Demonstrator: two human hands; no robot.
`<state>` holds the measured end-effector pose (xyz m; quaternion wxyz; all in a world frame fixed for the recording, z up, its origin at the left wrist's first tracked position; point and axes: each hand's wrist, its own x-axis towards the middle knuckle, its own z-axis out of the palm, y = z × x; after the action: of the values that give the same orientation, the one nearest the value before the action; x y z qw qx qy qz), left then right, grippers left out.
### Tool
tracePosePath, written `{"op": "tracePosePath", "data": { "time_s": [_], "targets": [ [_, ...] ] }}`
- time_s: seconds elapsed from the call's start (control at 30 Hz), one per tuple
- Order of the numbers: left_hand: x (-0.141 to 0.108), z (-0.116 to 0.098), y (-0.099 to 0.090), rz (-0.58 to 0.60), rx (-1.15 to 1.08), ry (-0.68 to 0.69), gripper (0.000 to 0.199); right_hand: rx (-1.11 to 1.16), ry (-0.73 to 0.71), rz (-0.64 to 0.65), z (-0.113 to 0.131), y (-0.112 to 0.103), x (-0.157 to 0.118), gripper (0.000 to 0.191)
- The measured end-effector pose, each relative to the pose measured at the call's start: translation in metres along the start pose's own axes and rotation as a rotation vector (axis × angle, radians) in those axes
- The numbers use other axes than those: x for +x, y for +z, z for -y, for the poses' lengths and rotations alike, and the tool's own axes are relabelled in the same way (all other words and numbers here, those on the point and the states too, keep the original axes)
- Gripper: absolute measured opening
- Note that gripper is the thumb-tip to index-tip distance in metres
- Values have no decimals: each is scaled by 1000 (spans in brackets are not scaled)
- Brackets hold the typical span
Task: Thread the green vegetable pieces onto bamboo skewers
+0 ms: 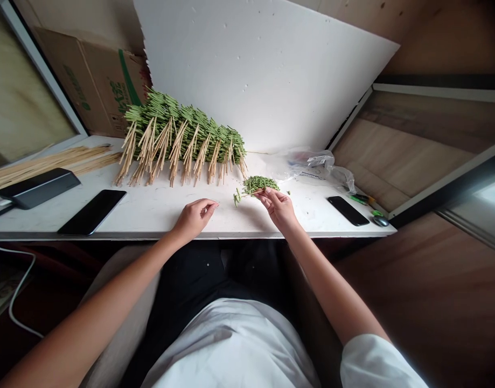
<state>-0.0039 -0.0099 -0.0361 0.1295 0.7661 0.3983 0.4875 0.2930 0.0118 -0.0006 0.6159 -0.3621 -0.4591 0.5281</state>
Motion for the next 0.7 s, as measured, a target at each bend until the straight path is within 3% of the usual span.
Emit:
{"op": "tracePosePath", "data": {
  "time_s": [0.7],
  "targets": [
    [0,3,1,6,-10,-2,29,0,-27,-13,10,8,-7,30]
  ]
}}
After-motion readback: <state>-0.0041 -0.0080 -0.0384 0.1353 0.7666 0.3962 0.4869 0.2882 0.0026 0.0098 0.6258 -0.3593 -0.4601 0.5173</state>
